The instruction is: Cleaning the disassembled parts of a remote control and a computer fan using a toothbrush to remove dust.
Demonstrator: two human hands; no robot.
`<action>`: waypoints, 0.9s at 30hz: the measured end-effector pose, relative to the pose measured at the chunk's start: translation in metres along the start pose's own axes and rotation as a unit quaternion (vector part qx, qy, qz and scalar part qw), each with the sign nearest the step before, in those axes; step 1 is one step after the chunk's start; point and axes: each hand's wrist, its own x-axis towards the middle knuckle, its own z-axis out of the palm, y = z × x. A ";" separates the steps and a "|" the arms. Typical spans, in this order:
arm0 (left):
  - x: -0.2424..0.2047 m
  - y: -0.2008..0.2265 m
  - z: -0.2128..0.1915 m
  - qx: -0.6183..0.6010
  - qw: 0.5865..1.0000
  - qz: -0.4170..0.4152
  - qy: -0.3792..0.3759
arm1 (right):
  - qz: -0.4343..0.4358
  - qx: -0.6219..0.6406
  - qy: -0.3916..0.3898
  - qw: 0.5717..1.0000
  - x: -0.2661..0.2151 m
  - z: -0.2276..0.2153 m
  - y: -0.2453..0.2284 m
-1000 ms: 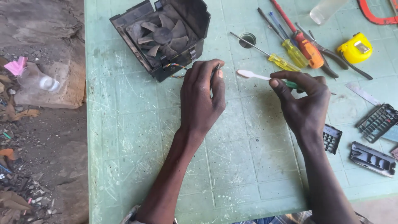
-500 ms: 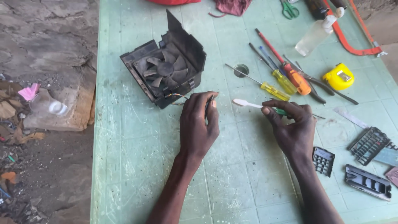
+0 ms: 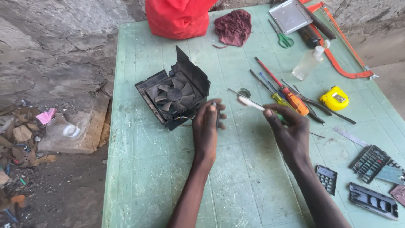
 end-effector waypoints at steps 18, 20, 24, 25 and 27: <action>0.036 -0.052 0.012 -0.552 0.803 -0.222 0.037 | -0.148 -0.091 -0.066 0.983 -0.003 0.023 0.009; 0.035 -0.052 0.014 -0.528 0.822 -0.212 0.030 | -0.144 -0.111 -0.040 0.983 0.004 0.027 0.026; 0.034 -0.066 0.019 -0.489 0.850 -0.197 0.000 | -0.042 -0.225 0.034 0.973 0.005 0.031 0.054; 0.032 -0.068 0.018 -0.489 0.849 -0.201 -0.001 | -0.039 -0.228 0.035 0.972 -0.002 0.029 0.050; 0.033 -0.068 0.015 -0.485 0.856 -0.177 -0.037 | -0.045 -0.241 0.034 0.969 -0.009 0.030 0.043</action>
